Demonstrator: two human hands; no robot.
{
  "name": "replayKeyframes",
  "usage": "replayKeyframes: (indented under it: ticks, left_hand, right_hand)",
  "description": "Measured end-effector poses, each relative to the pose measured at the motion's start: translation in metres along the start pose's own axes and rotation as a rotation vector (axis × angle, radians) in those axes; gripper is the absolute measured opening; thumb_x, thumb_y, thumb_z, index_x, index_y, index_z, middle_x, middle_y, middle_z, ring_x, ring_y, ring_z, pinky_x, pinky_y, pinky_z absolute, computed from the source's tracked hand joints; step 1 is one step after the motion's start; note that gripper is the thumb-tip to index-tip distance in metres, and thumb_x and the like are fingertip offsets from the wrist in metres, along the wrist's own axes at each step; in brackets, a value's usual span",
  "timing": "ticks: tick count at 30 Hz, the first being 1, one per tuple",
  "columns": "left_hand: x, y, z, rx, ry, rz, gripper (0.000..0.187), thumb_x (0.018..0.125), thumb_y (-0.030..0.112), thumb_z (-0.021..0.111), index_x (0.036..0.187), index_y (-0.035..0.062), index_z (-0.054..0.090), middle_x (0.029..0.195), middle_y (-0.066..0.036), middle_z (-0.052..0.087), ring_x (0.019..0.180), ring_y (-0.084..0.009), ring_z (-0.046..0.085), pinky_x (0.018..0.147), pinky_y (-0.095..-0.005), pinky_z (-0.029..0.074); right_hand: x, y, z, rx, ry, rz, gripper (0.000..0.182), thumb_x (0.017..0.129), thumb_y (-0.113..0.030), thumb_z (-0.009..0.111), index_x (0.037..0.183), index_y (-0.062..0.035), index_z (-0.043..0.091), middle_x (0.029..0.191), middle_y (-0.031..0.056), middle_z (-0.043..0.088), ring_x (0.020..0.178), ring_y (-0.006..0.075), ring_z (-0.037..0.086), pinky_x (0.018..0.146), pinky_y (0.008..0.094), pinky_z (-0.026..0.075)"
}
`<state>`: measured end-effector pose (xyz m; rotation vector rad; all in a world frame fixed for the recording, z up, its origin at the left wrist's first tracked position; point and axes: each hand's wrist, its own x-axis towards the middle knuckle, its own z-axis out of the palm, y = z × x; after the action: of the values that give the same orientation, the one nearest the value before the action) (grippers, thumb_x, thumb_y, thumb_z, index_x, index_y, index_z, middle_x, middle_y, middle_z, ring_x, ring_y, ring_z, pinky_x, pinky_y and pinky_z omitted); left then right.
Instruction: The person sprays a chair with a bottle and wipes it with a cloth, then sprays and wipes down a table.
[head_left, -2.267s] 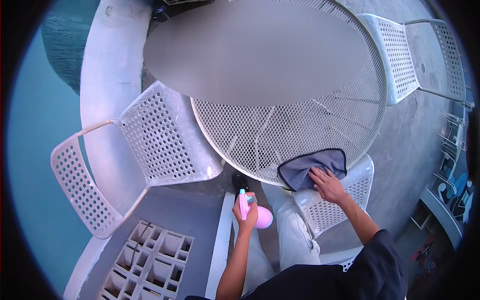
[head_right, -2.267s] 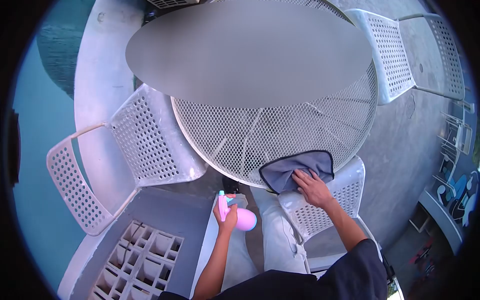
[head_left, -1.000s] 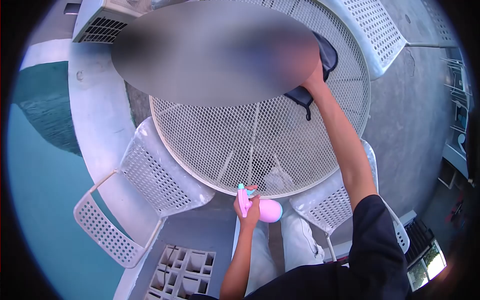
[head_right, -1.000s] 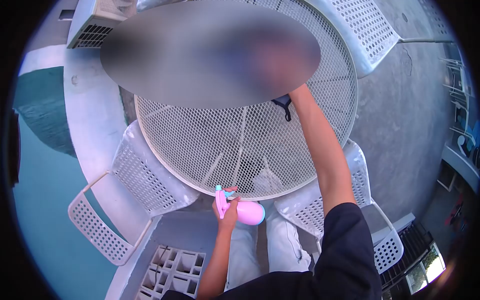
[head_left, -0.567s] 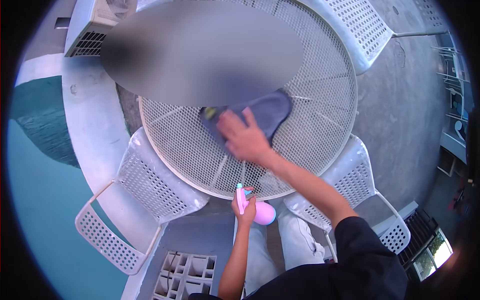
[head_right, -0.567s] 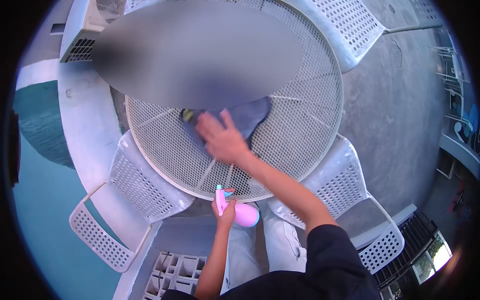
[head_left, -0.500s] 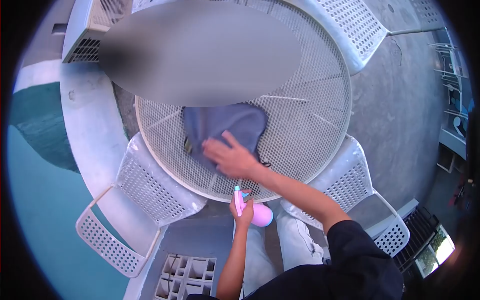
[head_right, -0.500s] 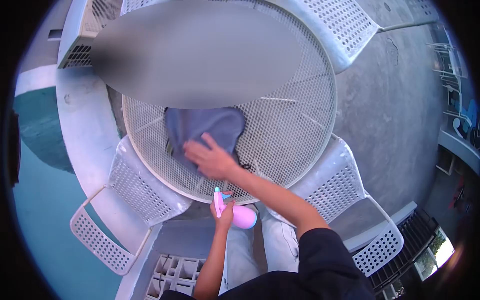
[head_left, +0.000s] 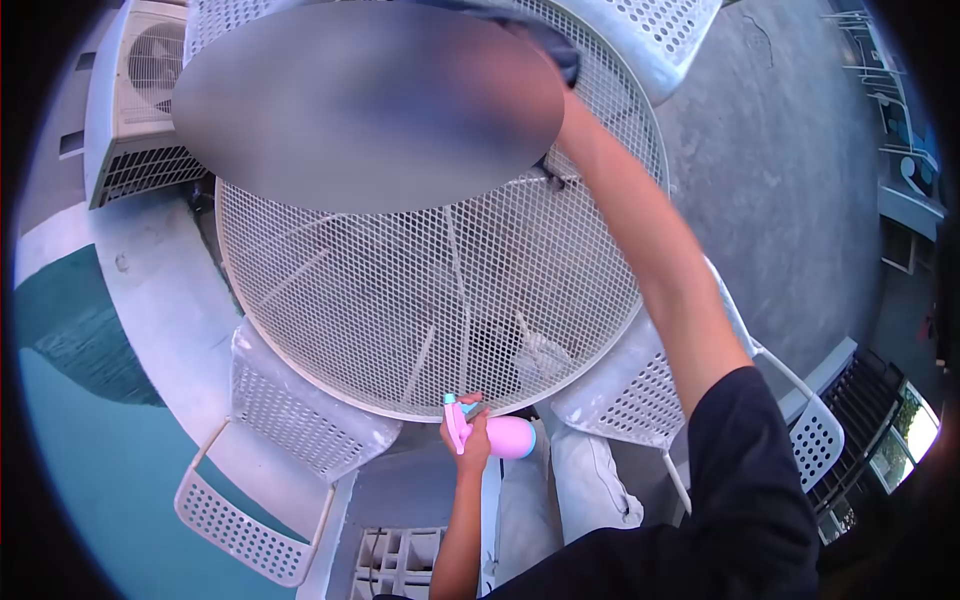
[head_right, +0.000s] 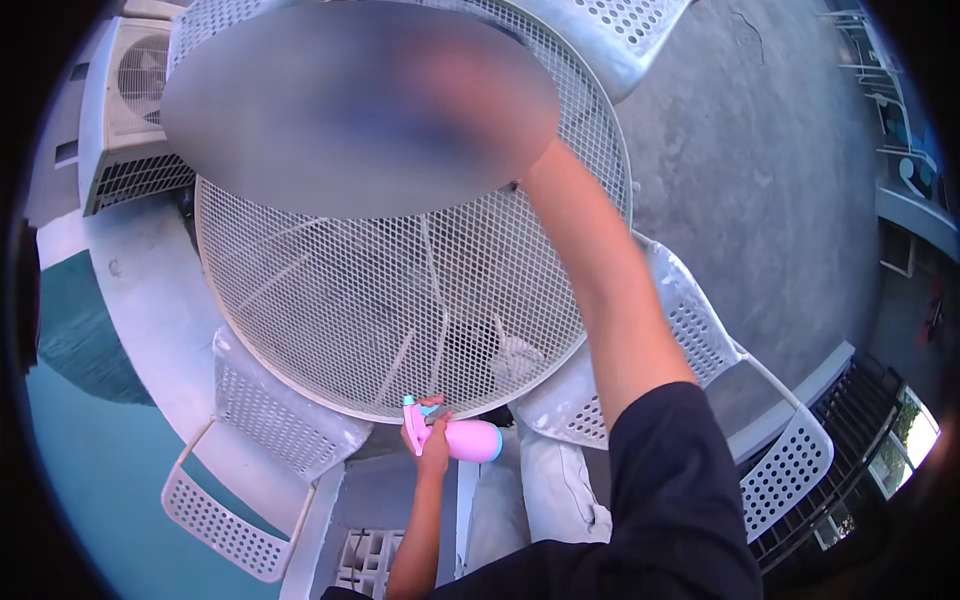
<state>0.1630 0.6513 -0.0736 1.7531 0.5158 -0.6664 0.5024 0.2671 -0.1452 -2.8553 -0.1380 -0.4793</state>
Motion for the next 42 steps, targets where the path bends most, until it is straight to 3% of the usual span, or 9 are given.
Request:
replayKeyframes:
  ticks: [5, 16, 21, 23, 25, 32, 35, 39, 42]
  left_hand:
    - [0.003, -0.013, -0.005, 0.053, -0.027, 0.171, 0.032, 0.074, -0.019, 0.058, 0.099, 0.0008, 0.055, 0.103, -0.013, 0.064, 0.102, -0.023, 0.063, 0.08, -0.0326, 0.056]
    - [0.0, -0.012, -0.02, 0.092, -0.087, 0.126, 0.029, 0.076, -0.013, 0.061, 0.104, -0.0014, 0.062, 0.1, -0.013, 0.067, 0.092, -0.0192, 0.066, 0.079, -0.0298, 0.054]
    - [0.002, -0.005, -0.007, -0.092, -0.027, -0.004, 0.03, 0.075, -0.016, 0.057, 0.102, -0.0024, 0.057, 0.104, -0.014, 0.065, 0.098, -0.0197, 0.064, 0.08, -0.0304, 0.056]
    - [0.003, -0.011, -0.005, -0.112, -0.008, -0.003, 0.031, 0.075, -0.017, 0.055, 0.102, -0.0021, 0.057, 0.104, -0.014, 0.065, 0.099, -0.0196, 0.064, 0.079, -0.0299, 0.057]
    - [0.003, -0.016, -0.006, -0.146, 0.003, -0.024, 0.032, 0.075, -0.015, 0.052, 0.102, -0.0011, 0.059, 0.105, -0.013, 0.066, 0.098, -0.0198, 0.065, 0.079, -0.0288, 0.057]
    - [0.003, -0.02, -0.005, -0.197, 0.083, 0.051, 0.028, 0.071, -0.007, 0.053, 0.095, 0.0006, 0.065, 0.09, -0.008, 0.07, 0.07, -0.0127, 0.066, 0.066, -0.0248, 0.053]
    - [0.003, -0.018, -0.005, -0.172, 0.104, 0.075, 0.027, 0.071, -0.004, 0.054, 0.094, 0.0042, 0.066, 0.08, -0.006, 0.068, 0.062, -0.0116, 0.061, 0.058, -0.0272, 0.049]
    - [0.005, -0.014, -0.007, -0.252, 0.124, 0.225, 0.02, 0.075, 0.001, 0.057, 0.093, 0.0012, 0.063, 0.073, -0.016, 0.064, 0.069, -0.0356, 0.066, 0.062, -0.0349, 0.05]
    - [-0.003, -0.02, -0.02, -0.293, 0.12, 0.307, 0.021, 0.075, 0.001, 0.058, 0.095, 0.0007, 0.063, 0.076, -0.015, 0.065, 0.072, -0.0319, 0.067, 0.066, -0.035, 0.051]
  right_hand:
    - [-0.045, 0.06, -0.028, -0.182, -0.018, 0.095, 0.058, 0.095, -0.046, 0.046, 0.144, -0.0157, 0.041, 0.15, 0.0102, 0.038, 0.138, 0.0255, 0.034, 0.116, 0.0439, 0.023]
    - [-0.247, -0.122, -0.083, -0.23, -0.271, 0.739, 0.071, 0.093, -0.034, 0.051, 0.148, 0.0016, 0.025, 0.156, 0.0245, 0.016, 0.146, 0.0396, 0.013, 0.111, 0.0637, 0.011]
    - [-0.178, -0.079, -0.043, -0.478, -0.305, 0.604, 0.07, 0.091, -0.036, 0.051, 0.145, 0.0037, 0.029, 0.152, 0.0238, 0.024, 0.144, 0.0398, 0.017, 0.107, 0.0688, 0.016]
    - [-0.125, -0.079, -0.037, -0.537, -0.422, 0.587, 0.077, 0.087, -0.025, 0.059, 0.147, 0.0037, 0.021, 0.155, 0.0219, 0.02, 0.145, 0.0373, 0.016, 0.106, 0.0694, 0.02]
    - [-0.091, -0.092, -0.009, -0.416, -0.196, 0.484, 0.079, 0.088, -0.032, 0.057, 0.148, 0.0041, 0.02, 0.155, 0.0218, 0.02, 0.146, 0.0357, 0.015, 0.108, 0.0687, 0.017]
    - [-0.052, -0.276, 0.011, 0.042, -0.381, 0.115, 0.083, 0.088, -0.046, 0.052, 0.148, 0.0033, 0.025, 0.157, 0.02, 0.019, 0.149, 0.0305, 0.009, 0.113, 0.0651, 0.005]
    - [-0.073, -0.348, 0.019, 0.28, -0.485, -0.142, 0.078, 0.088, -0.051, 0.049, 0.148, -0.0052, 0.031, 0.156, 0.0123, 0.027, 0.147, 0.0263, 0.019, 0.114, 0.0627, 0.005]
    - [-0.085, -0.411, 0.027, 0.569, -0.507, -0.235, 0.075, 0.092, -0.053, 0.044, 0.149, -0.0072, 0.029, 0.152, 0.0087, 0.036, 0.144, 0.0249, 0.027, 0.116, 0.0572, 0.006]
    - [-0.086, -0.445, 0.042, 0.732, -0.406, -0.143, 0.075, 0.093, -0.05, 0.044, 0.149, -0.0036, 0.028, 0.15, 0.0087, 0.04, 0.144, 0.0282, 0.026, 0.116, 0.0577, 0.006]
